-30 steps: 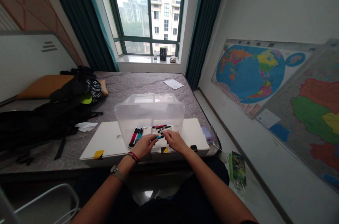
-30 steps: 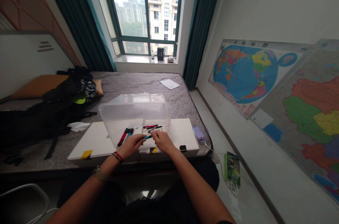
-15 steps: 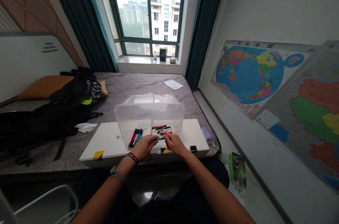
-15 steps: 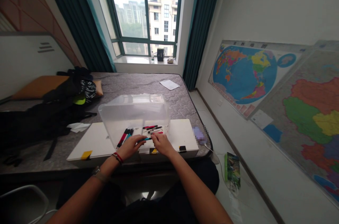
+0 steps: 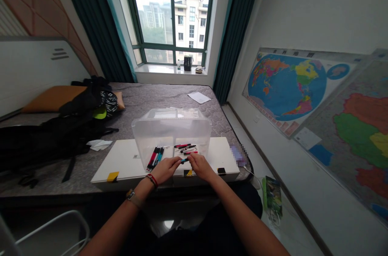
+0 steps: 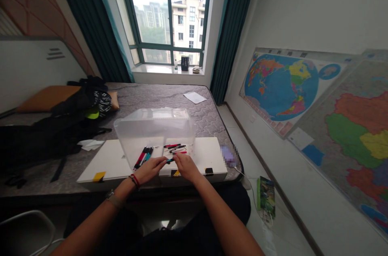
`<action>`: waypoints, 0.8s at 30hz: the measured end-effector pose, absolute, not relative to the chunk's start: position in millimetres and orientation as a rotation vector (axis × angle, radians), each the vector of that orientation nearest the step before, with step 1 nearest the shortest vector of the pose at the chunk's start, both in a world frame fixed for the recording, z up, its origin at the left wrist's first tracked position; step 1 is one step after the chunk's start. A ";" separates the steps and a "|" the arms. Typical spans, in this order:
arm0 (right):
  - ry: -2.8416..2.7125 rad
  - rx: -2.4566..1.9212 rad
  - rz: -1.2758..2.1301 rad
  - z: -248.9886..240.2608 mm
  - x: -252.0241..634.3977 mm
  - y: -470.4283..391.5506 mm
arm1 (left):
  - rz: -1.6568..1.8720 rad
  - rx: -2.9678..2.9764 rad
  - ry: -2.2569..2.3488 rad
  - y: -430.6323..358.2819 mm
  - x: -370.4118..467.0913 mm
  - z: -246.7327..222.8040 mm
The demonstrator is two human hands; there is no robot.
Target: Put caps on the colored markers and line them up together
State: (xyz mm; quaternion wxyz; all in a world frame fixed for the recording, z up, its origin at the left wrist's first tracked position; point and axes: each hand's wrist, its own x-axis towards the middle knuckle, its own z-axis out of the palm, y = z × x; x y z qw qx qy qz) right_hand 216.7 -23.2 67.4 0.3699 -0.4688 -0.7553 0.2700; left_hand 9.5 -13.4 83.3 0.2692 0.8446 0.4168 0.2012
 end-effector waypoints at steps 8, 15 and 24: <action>-1.764 -1.308 1.002 60.2 202.0 -17.2 | 0.872 2.487 1.156 -0.7 9.1 73.0; -1.829 -1.434 0.453 88.4 166.1 -4.6 | 1.417 2.161 1.556 -39.3 21.1 45.4; -2.455 -1.302 -0.085 83.4 85.2 25.2 | 0.984 2.383 1.472 -43.2 24.9 -6.1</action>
